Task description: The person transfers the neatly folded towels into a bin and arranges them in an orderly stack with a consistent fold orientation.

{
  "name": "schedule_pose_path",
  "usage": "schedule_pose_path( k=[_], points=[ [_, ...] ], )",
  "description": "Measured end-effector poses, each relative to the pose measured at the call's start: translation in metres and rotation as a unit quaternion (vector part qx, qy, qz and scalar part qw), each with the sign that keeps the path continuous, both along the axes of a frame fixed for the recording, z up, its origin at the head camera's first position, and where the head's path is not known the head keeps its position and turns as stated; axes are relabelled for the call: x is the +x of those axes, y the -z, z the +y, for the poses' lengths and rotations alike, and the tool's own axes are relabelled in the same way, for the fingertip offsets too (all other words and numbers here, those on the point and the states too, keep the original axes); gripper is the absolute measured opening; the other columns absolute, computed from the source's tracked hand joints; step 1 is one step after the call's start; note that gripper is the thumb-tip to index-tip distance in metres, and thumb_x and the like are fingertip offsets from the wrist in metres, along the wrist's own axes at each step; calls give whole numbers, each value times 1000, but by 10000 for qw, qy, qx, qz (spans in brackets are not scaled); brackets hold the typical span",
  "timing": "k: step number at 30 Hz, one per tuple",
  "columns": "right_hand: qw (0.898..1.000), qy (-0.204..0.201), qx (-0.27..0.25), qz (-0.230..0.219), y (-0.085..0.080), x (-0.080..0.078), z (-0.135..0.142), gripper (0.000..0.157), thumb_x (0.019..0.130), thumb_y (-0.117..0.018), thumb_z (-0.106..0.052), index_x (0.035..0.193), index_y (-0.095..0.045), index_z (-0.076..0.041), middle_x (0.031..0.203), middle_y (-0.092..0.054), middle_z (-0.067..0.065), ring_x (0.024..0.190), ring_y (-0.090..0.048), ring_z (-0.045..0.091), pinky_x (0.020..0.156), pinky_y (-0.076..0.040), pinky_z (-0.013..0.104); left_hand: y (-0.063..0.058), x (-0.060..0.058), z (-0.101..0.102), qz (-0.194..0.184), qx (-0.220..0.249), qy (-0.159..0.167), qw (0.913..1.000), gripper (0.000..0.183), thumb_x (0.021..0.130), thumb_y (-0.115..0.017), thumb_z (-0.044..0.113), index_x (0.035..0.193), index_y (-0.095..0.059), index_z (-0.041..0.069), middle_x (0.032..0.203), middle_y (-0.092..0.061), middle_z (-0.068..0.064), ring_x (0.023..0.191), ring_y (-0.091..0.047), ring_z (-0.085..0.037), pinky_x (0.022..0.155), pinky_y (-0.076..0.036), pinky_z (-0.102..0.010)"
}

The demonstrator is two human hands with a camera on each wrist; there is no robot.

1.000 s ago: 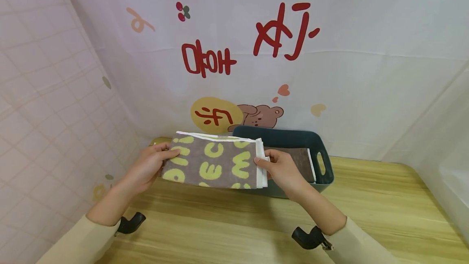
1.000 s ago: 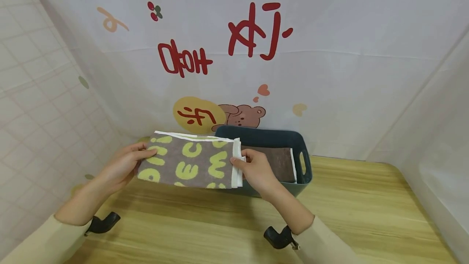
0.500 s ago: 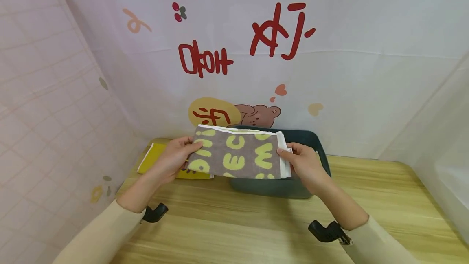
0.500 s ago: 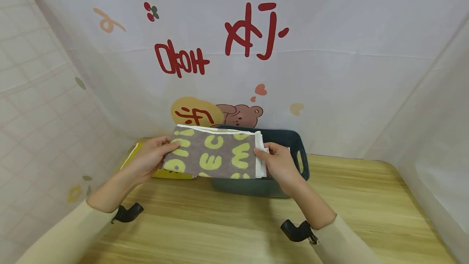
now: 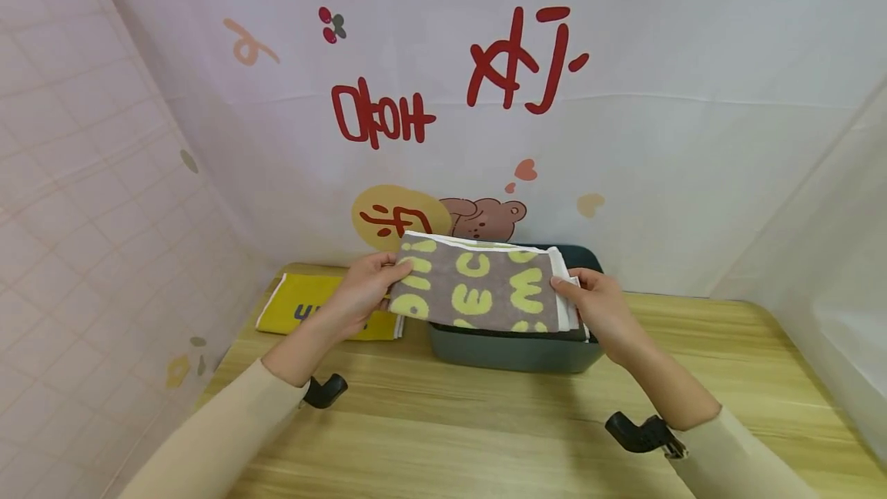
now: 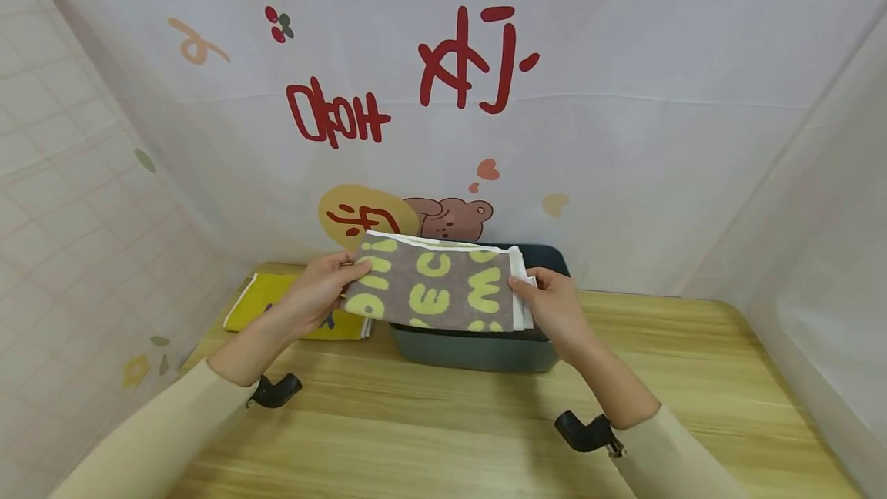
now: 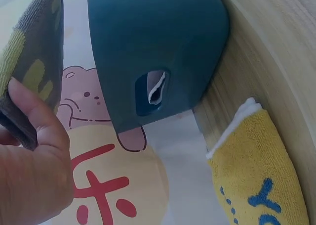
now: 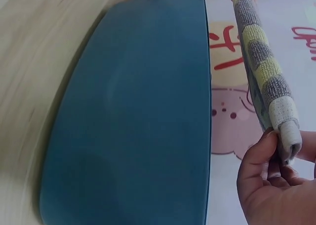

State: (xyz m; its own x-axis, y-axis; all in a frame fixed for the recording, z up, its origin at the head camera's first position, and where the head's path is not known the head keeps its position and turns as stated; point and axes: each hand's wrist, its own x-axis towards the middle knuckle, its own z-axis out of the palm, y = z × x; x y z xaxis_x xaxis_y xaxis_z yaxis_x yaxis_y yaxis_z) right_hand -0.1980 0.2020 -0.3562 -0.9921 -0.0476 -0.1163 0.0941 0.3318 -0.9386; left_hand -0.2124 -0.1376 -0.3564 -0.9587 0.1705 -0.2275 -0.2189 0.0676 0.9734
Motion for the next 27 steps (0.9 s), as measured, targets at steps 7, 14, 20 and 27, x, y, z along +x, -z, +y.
schedule_pose_path(
  k=[7,14,20,27],
  points=[
    [9995,63,282,94,3,-3,16,48,92,-60,-37,119,-56,2,97,-62,10,75,-63,16,65,-54,32,4,-5,13,24,-131,165,9998,26,95,-57,27,108,-58,4,86,-60,-8,65,-51,-18,55,-41,-26],
    [9983,187,507,239,7,-9,27,47,92,-60,-38,117,-58,2,96,-62,12,74,-65,16,64,-55,33,8,-12,24,197,-293,300,9989,21,97,-54,23,97,-58,3,70,-47,-6,58,-40,-23,57,-42,-30],
    [9969,219,663,351,11,-15,38,47,92,-60,-39,116,-59,2,95,-62,12,72,-64,15,62,-55,32,13,-18,37,252,-162,253,9992,20,98,-52,19,91,-54,1,67,-40,-5,55,-36,-21,52,-37,-29],
    [9958,188,812,375,18,-23,50,49,92,-59,-40,116,-59,3,95,-63,12,73,-64,15,62,-55,32,23,-28,54,329,-181,52,9993,19,98,-51,15,97,-57,-4,66,-41,-3,52,-36,-14,52,-36,-27]
  ],
)
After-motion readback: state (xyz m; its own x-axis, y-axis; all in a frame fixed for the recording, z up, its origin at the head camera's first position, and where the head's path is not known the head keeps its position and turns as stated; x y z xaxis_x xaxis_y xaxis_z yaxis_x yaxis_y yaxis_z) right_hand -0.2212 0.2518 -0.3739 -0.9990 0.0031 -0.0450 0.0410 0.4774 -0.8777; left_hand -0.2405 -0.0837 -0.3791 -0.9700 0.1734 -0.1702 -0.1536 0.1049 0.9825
